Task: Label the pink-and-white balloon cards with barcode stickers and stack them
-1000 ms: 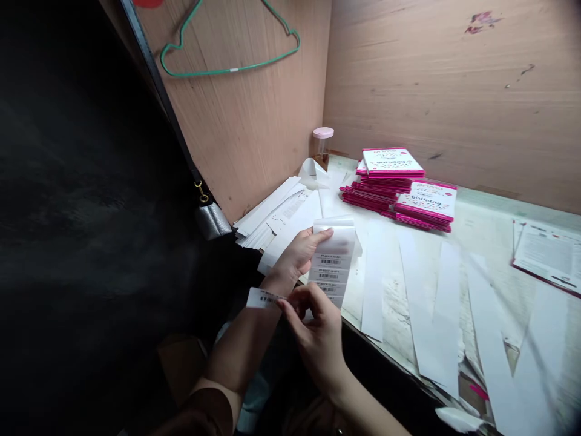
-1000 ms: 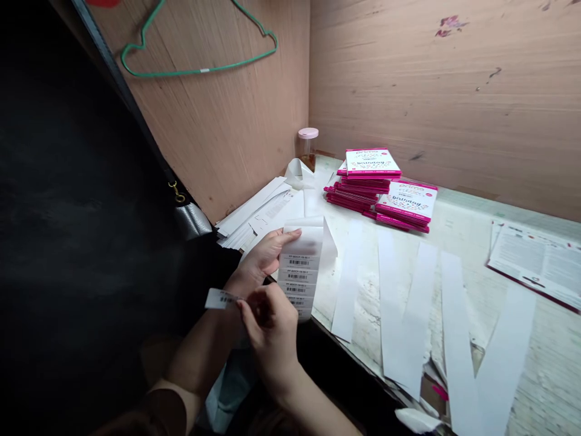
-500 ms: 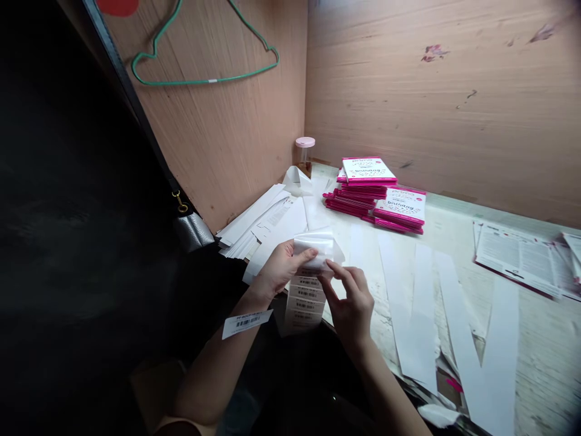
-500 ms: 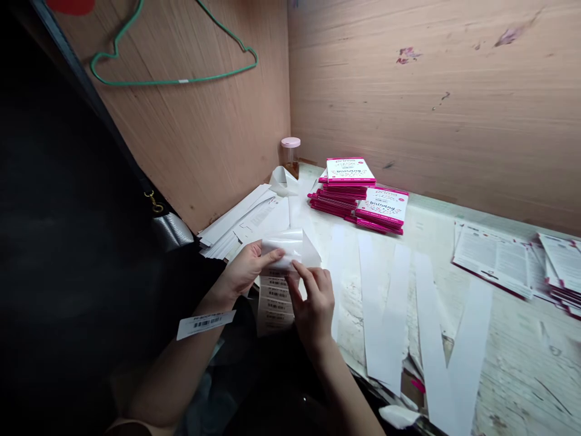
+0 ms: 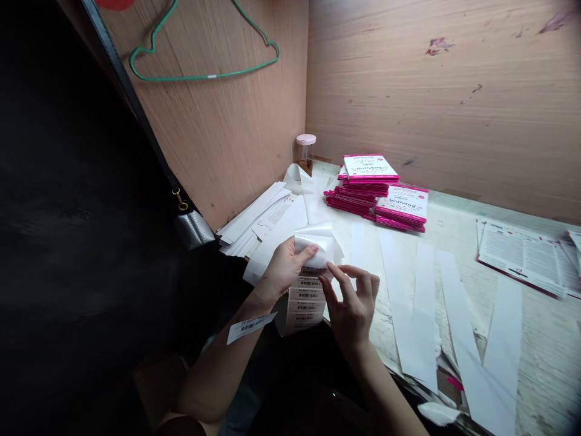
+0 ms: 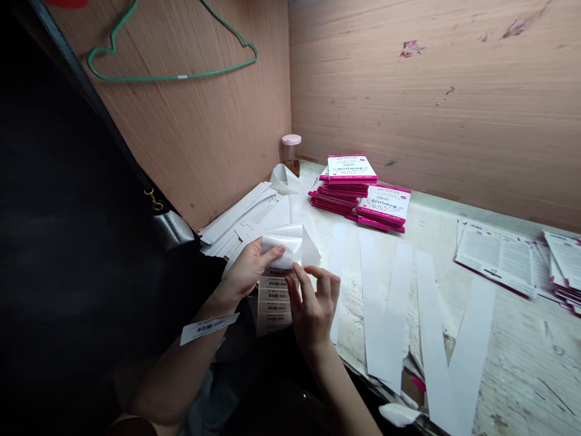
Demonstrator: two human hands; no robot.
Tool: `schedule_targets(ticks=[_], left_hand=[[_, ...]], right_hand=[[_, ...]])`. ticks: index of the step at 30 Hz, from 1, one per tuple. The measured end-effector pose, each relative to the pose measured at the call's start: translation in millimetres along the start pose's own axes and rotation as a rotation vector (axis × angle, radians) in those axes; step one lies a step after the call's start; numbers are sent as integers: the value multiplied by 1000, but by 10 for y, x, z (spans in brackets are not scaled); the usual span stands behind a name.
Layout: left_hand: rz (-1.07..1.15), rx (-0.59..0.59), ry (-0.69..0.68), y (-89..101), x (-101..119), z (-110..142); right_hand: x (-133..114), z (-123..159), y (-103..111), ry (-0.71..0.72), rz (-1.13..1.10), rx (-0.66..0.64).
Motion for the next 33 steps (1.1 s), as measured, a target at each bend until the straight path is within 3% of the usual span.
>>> schedule_targets(ticks=[5, 13, 19, 24, 28, 31, 33], left_hand=[[-61, 44, -44, -9, -40, 15], [-38, -23, -17, -39, -43, 16], [-65, -8, -63, -40, -47, 5], [-65, 2, -61, -47, -61, 11], [32, -51, 77, -31, -55, -5], [87, -158, 239, -12, -59, -29], [73, -183, 276, 9, -70, -51]], right_hand=[[11, -42, 16, -29, -31, -13], [12, -57, -6, -112, -20, -130], [3, -34, 15, -72, 10, -88], [26, -40, -25, -96, 8, -140], [-85, 3, 34, 3, -8, -186], [-225, 72, 163, 70, 5, -211], [-301, 83, 269, 73, 33, -228]])
Point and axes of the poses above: each hand's wrist, its own z-axis away from the middle knuckle, its own y-axis out of the back of the hand, x = y × z, the point moved 3 cm from there along -z, towards the middle knuckle, and after that the axes turned 10 degrees about x, right-handed, at the moved point
